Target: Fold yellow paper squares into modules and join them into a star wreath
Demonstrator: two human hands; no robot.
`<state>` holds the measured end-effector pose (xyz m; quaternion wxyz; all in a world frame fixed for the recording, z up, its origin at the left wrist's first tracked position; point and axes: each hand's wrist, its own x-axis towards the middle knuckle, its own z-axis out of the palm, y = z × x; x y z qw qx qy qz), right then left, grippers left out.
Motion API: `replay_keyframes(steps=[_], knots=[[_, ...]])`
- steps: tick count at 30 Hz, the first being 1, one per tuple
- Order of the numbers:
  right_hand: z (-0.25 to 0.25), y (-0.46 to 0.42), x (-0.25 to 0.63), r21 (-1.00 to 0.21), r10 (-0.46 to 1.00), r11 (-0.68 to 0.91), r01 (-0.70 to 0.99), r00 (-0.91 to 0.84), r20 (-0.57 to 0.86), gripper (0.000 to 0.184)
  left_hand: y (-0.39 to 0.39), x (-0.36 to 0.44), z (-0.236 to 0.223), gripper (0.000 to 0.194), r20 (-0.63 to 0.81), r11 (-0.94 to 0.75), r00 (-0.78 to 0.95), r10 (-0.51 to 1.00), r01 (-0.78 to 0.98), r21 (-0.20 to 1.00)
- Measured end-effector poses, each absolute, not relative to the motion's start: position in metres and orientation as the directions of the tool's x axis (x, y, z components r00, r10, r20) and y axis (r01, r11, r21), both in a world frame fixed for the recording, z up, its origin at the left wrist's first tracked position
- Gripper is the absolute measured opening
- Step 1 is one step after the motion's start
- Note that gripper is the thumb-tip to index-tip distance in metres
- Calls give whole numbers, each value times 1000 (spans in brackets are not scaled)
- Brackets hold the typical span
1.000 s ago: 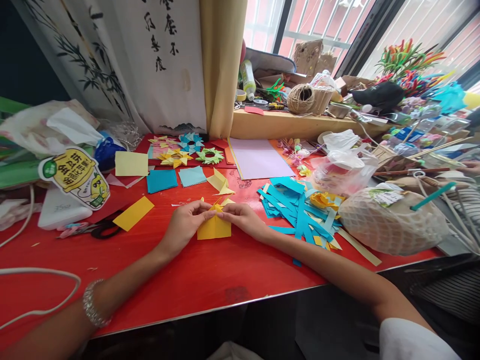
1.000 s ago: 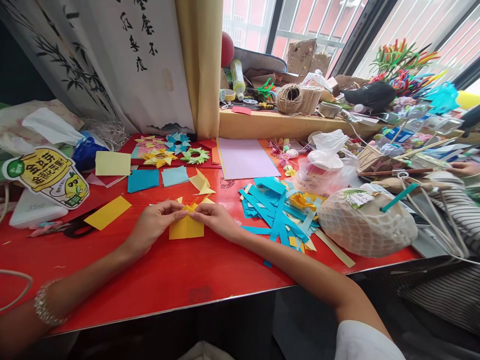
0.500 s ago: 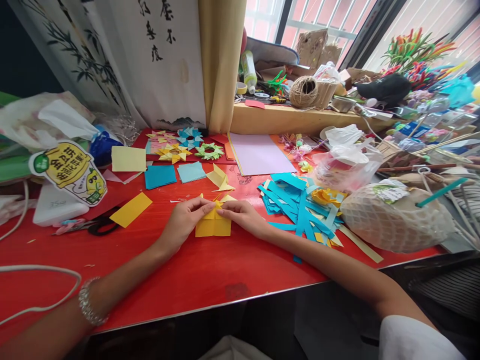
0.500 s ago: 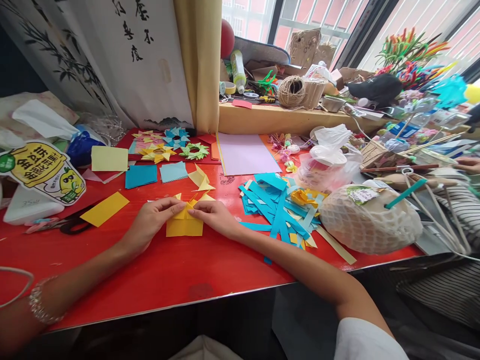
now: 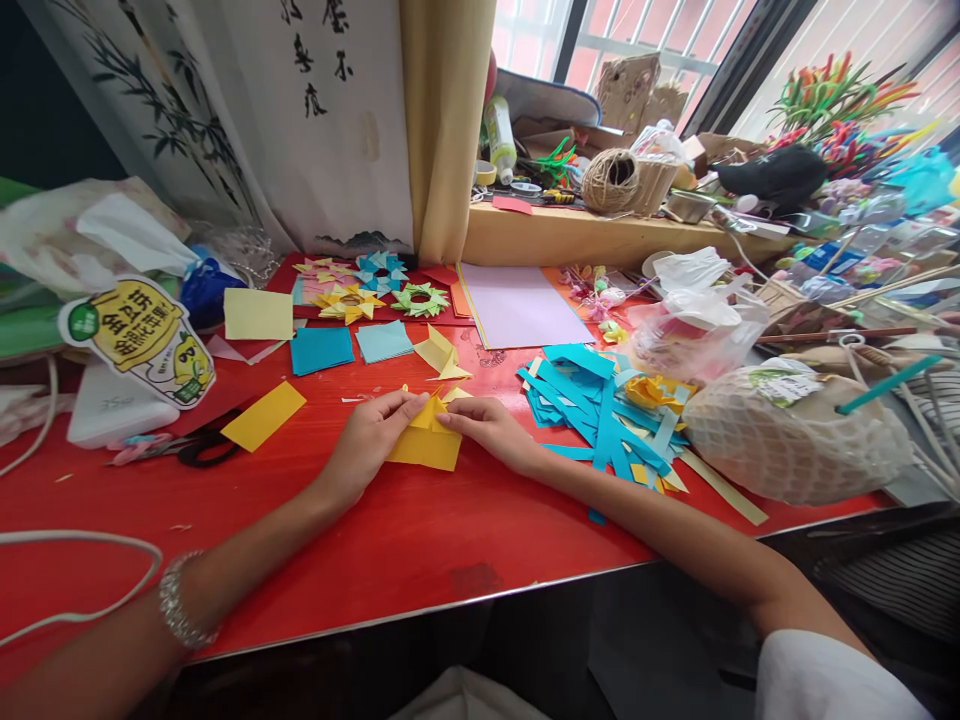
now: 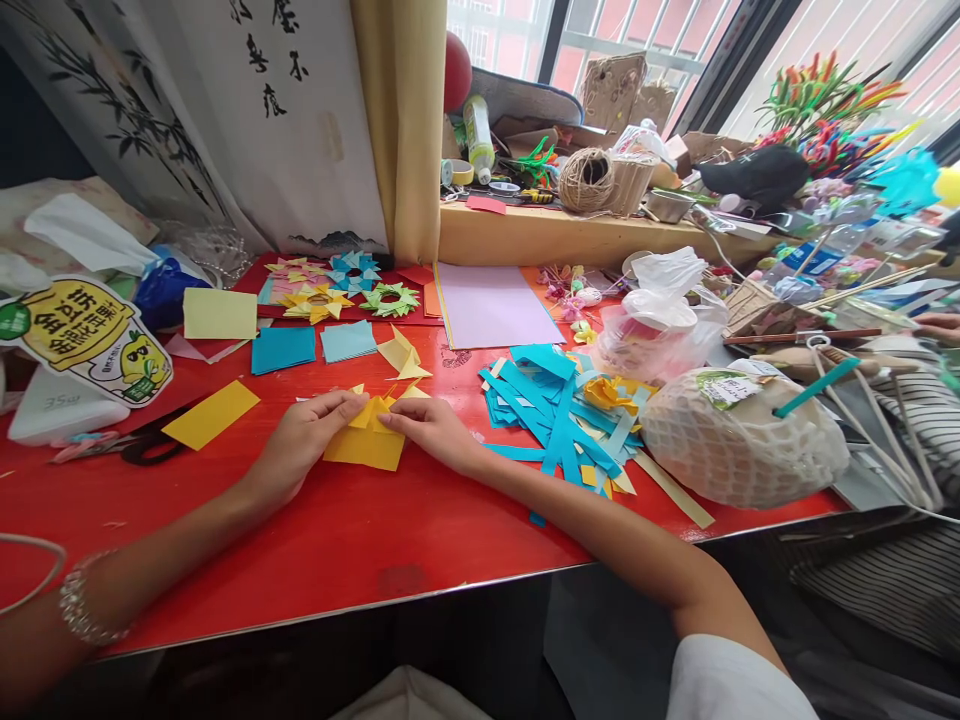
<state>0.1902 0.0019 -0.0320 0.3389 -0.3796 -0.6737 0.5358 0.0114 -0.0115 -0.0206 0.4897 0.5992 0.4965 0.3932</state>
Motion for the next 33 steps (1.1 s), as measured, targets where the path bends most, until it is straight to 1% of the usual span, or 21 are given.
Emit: replay_keyframes(steps=[6, 15, 19, 24, 28, 33], knots=[[-33, 2, 190, -985, 886, 113, 129, -462, 41, 37, -9, 10, -20, 27, 1, -49, 207, 978, 230, 972], [-38, 3, 189, -986, 883, 122, 109, -466, 58, 36, -11, 11, -24, 26, 27, -77, 181, 983, 275, 958], [-34, 1, 188, -989, 872, 116, 97, -487, 54, 38, -15, 12, -22, 25, 56, -104, 157, 986, 323, 941], [-31, -1, 186, -989, 859, 103, 107, -512, 34, 42, -19, 13, -18, 26, 137, -189, 155, 978, 405, 895], [-32, -1, 186, -988, 863, 102, 113, -505, 31, 43, -17, 14, -19, 21, 132, -200, 202, 971, 371, 907], [-33, 1, 187, -987, 859, 112, 113, -511, 39, 44, -13, 14, -21, 20, 111, -171, 203, 973, 314, 934]])
